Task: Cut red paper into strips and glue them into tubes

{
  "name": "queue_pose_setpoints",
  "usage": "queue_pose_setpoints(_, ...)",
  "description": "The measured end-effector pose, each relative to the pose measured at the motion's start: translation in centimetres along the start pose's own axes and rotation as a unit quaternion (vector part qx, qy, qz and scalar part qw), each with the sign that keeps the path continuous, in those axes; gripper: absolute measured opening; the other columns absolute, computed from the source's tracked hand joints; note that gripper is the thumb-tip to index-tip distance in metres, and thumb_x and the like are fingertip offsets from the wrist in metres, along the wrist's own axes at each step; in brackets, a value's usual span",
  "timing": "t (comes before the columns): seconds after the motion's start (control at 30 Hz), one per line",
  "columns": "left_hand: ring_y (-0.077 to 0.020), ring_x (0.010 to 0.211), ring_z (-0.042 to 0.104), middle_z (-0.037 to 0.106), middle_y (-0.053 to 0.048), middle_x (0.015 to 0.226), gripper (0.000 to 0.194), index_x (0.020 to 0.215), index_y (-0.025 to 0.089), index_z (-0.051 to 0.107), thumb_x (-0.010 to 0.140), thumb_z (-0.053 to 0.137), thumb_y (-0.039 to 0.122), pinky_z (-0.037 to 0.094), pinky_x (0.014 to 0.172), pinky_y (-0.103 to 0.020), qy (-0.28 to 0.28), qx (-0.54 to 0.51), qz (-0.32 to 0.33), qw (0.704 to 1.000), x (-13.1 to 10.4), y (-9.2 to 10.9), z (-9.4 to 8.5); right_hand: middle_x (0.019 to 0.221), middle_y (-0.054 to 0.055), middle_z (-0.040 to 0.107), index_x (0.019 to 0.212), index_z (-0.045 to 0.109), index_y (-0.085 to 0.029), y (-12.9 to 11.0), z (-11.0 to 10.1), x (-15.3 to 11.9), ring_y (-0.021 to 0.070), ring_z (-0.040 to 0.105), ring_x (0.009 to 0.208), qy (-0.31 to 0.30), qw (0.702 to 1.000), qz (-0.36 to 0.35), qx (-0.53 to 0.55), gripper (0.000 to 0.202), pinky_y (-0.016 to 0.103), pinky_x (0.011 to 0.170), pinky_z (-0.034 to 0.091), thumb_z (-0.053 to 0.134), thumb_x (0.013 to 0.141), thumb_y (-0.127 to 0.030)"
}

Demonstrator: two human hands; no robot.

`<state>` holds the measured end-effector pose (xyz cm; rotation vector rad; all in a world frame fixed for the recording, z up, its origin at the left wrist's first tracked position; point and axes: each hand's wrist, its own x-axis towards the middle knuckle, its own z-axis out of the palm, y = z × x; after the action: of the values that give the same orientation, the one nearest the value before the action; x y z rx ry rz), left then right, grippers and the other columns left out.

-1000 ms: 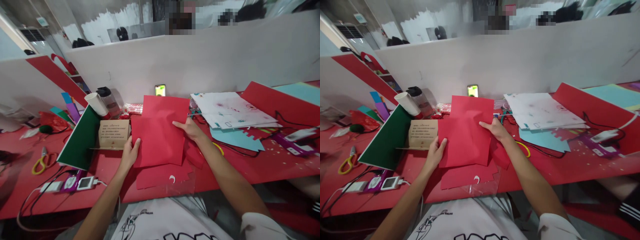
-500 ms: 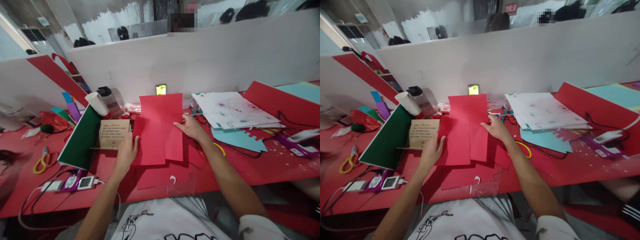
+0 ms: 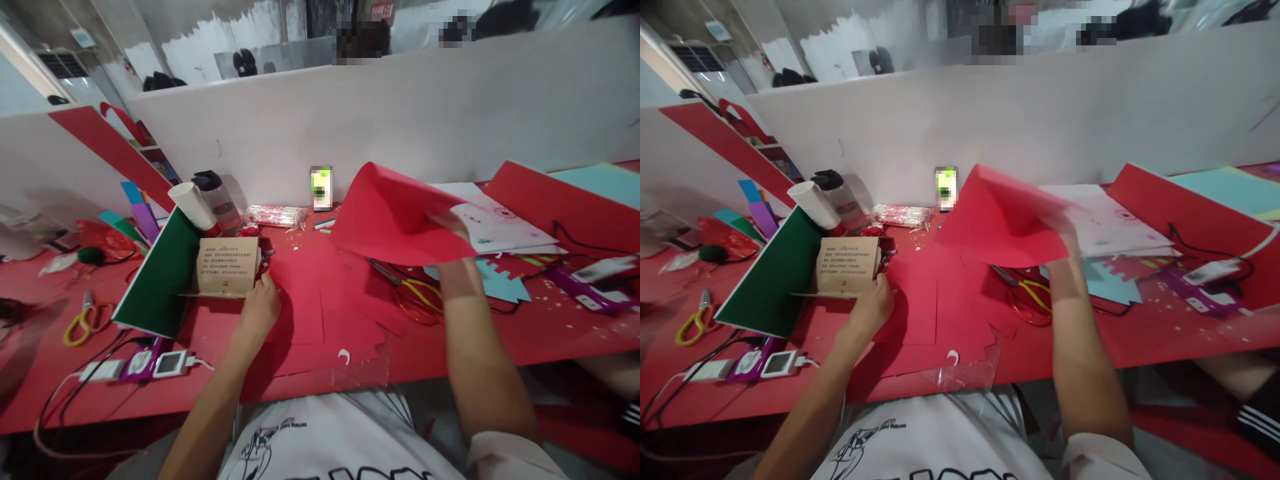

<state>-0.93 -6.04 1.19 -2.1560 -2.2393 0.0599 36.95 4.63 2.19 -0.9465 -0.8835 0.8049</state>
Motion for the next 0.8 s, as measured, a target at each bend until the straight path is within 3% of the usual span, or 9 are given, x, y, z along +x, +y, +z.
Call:
queue_pose_setpoints(0.17,-0.0324,0.092,0.076,0.075,-0.020,0.099,0.027,0.108,0.012,0.068,0.097,0.044,0.015,0.055,0.079,-0.038,0.012,0.014,-0.003,1.000,-0.2,0.2,-1.4,0.085,0.005,0.078,0.096,0.073,-0.024,0.9,3.4,-2.6,0.0331,0.075,0.089,-0.102,0.989,0.099,-0.045,0.040,0.051,0.085,0.059,0.087,0.064,-0.042)
queue_pose_setpoints(0.27,-0.0324,0.089,0.076,0.076,-0.019,0.092,0.033,0.122,0.012,0.065,0.096,0.044,0.013,0.055,0.079,-0.038,0.017,0.017,0.004,1.000,-0.4,0.0,-1.4,0.097,0.006,0.079,0.101,0.070,-0.024,1.9,6.3,-4.9,0.0304,0.076,0.087,-0.217,0.967,0.130,-0.002,0.046,0.049,0.083,0.061,0.088,0.065,-0.045)
queue_pose_setpoints(0.33,-0.0314,0.088,0.076,0.076,-0.018,0.093,0.041,0.132,0.012,0.060,0.094,0.045,0.010,0.054,0.079,-0.037,0.024,0.012,0.029,0.999,-0.6,-0.1,-1.4,0.093,0.006,0.079,0.099,0.069,-0.023,2.7,7.5,-5.8,0.0283,0.076,0.081,-0.241,0.961,0.129,-0.032,0.045,0.048,0.079,0.062,0.088,0.068,-0.049)
queue_pose_setpoints(0.43,-0.0321,0.089,0.075,0.075,-0.019,0.095,0.052,0.135,0.009,0.056,0.085,0.048,0.002,0.053,0.077,-0.035,0.000,0.020,0.056,0.998,-0.9,-0.4,-1.8,0.087,0.005,0.079,0.095,0.068,-0.021,3.6,7.8,-6.1,0.0253,0.075,0.074,-0.242,0.959,0.136,-0.062,0.047,0.045,0.074,0.062,0.087,0.067,-0.054)
queue_pose_setpoints(0.5,-0.0326,0.092,0.075,0.075,-0.020,0.095,0.050,0.128,0.008,0.059,0.082,0.045,-0.003,0.053,0.076,-0.035,-0.020,0.039,0.040,0.998,-1.0,-0.4,-2.2,0.090,0.006,0.080,0.098,0.068,-0.021,3.7,7.3,-5.6,0.0248,0.075,0.075,-0.237,0.961,0.132,-0.049,0.049,0.044,0.076,0.062,0.087,0.067,-0.054)
queue_pose_setpoints(0.6,-0.0319,0.091,0.076,0.074,-0.021,0.091,0.037,0.112,0.009,0.066,0.090,0.037,0.001,0.053,0.077,-0.035,-0.033,0.046,0.016,0.998,-0.9,-0.3,-2.7,0.095,0.006,0.081,0.104,0.069,-0.021,3.3,6.1,-4.5,0.0272,0.077,0.082,-0.206,0.971,0.119,-0.022,0.053,0.047,0.081,0.063,0.089,0.065,-0.051)
queue_pose_setpoints(0.7,-0.0301,0.090,0.075,0.074,-0.021,0.097,0.035,0.102,0.012,0.070,0.095,0.036,0.007,0.054,0.077,-0.035,-0.022,0.022,0.029,0.999,-0.6,-0.4,-2.7,0.095,0.006,0.081,0.105,0.070,-0.022,2.6,4.9,-3.3,0.0313,0.078,0.090,-0.147,0.983,0.114,0.004,0.053,0.052,0.085,0.062,0.090,0.063,-0.047)
queue_pose_setpoints(0.8,-0.0279,0.091,0.075,0.072,-0.020,0.107,0.033,0.106,0.013,0.070,0.093,0.041,0.006,0.053,0.076,-0.033,0.009,-0.010,0.037,0.999,-0.4,-0.7,-2.2,0.095,0.008,0.081,0.102,0.071,-0.022,2.1,3.8,-2.2,0.0352,0.076,0.102,-0.099,0.991,0.090,0.016,0.051,0.055,0.092,0.060,0.090,0.060,-0.046)
